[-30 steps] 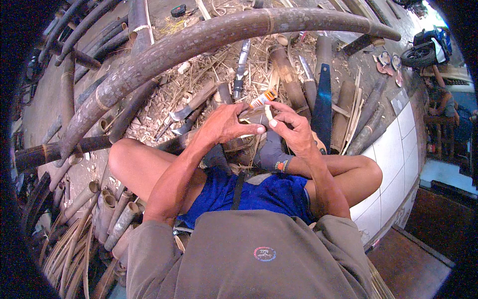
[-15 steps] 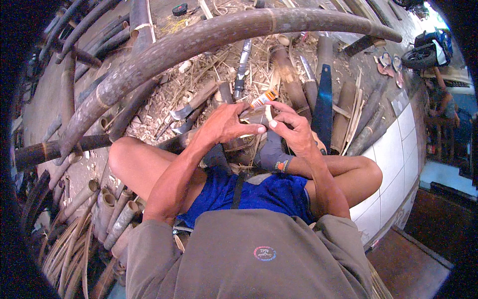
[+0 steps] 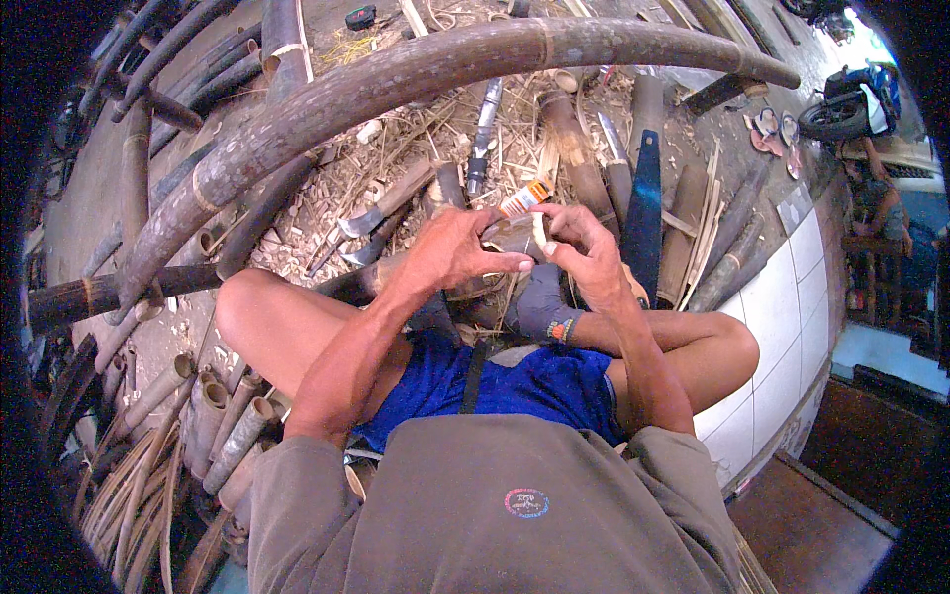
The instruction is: The person sits on the floor and assembles bamboo pieces. They apply glue to the ends of bamboo segments, insert a smaller piece into a larger one, and secure the joint with a rubber band. The person then uses a mallet to tap the joint for a snug fit.
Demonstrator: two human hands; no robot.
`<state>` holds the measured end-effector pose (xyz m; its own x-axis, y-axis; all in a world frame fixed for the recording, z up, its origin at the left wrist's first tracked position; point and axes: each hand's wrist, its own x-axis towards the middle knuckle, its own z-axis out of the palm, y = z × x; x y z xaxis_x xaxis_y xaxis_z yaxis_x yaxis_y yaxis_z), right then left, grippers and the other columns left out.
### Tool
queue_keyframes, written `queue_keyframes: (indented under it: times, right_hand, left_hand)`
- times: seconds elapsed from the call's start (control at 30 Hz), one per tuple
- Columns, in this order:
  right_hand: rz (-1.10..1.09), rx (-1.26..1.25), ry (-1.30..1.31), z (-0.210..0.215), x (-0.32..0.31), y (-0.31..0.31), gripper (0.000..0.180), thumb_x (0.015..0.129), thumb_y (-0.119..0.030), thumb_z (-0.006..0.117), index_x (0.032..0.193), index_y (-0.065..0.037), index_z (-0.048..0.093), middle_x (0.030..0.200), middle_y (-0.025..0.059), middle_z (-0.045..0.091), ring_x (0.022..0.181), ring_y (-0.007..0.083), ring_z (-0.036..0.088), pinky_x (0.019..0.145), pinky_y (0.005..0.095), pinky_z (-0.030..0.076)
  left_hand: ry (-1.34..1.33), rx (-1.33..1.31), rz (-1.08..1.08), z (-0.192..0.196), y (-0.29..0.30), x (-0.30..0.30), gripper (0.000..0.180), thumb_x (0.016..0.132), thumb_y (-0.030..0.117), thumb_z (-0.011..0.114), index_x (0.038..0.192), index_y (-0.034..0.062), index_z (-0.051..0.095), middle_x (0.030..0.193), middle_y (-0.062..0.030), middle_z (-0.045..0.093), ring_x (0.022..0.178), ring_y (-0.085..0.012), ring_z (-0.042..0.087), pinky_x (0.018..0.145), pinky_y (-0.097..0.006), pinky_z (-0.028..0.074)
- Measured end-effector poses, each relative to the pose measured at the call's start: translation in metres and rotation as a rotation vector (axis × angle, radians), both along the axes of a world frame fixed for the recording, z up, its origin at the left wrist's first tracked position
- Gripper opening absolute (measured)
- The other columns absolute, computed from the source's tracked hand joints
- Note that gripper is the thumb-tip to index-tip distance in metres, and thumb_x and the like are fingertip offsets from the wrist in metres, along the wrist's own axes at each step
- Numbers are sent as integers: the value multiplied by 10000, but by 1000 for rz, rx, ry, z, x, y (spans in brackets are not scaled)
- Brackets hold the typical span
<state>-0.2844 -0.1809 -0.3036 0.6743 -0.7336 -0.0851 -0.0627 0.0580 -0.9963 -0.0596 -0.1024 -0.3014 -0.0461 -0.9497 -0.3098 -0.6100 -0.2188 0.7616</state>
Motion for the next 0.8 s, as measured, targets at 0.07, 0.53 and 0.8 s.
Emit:
queue_keyframes:
  times: [0.07,0.53,0.8]
  right_hand:
    - [-70,19,23,-1,6,4,343,940,-161,666,1234,5,609,1332,173,623,1235,259,577,1040,384,442]
    - [-127,-398,522,-21,36,1,467,1049,-410,480,1045,31,634,768,291,632,728,472,642,654,502,488]
    - [-91,-388,558,-25,32,-6,508,1053,-459,447,1115,1,653,839,250,671,801,407,658,697,494,505]
  left_hand:
    - [-25,-69,13,-2,0,-4,894,672,723,764,1308,103,658,886,-210,721,860,-388,708,779,-496,527]
    - [-128,-250,118,-22,8,-23,772,695,624,807,1241,96,668,925,-198,726,861,-390,708,754,-494,554]
    - [-147,-227,106,-32,5,-26,807,691,647,801,1231,64,662,977,-207,720,904,-382,709,764,-491,551]
